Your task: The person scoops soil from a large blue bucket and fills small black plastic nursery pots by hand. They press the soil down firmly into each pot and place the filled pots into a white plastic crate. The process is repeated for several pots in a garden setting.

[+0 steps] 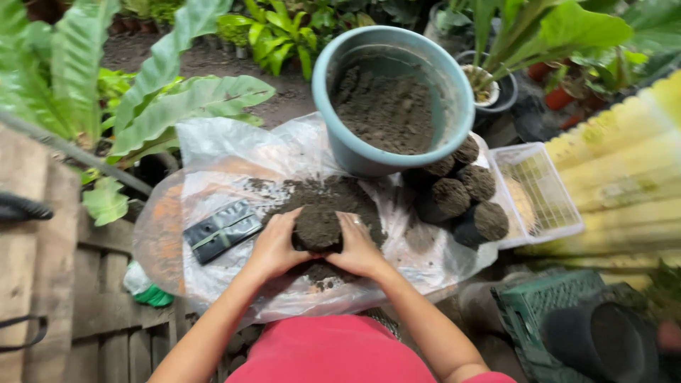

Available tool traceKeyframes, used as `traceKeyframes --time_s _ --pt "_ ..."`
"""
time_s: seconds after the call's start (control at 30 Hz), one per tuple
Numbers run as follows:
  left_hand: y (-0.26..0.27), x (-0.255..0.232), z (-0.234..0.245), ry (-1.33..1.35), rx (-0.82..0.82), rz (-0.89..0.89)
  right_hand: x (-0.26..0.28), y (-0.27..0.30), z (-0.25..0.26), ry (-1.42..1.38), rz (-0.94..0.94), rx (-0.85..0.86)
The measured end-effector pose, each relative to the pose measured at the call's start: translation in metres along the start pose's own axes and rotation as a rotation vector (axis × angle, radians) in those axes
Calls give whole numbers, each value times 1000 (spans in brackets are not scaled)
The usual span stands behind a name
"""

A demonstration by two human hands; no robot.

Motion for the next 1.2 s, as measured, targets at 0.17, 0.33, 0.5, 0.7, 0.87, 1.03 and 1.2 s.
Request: traceKeyframes --time_s 0.17,0.33,0.5,0.7,0.87,1.03,1.2 --pt "-3 -4 -10 -47 -13 -26 25 6 29 -63 59 -62" --pt "-17 -44 -29 -5 8 -6 38 30 85 -100 8 -175" --pt "-41 -105 -82 -10 76 -213 -24 90 108 -180 -234 -572" --pt "-51 -135 -182 178 92 -468 -94 156 130 -206 -514 -732" --pt "-60 -144 -222 216 152 -406 -122 173 142 -31 -493 -816" --pt "-67 -138 -230 221 118 -376 -146 170 133 -148 -581 -824" --pt "-68 -136 -228 236 113 -376 -153 170 128 -28 -578 -832"
Point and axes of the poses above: each hand's wrist, its own y-axis away from the middle knuckle, its own z-axis out of the back of the hand, x = y × z, the point moved 6 cm from there along -y, towards the middle knuckle, and after that the axes turned 3 degrees about y, right-handed, at the moved point
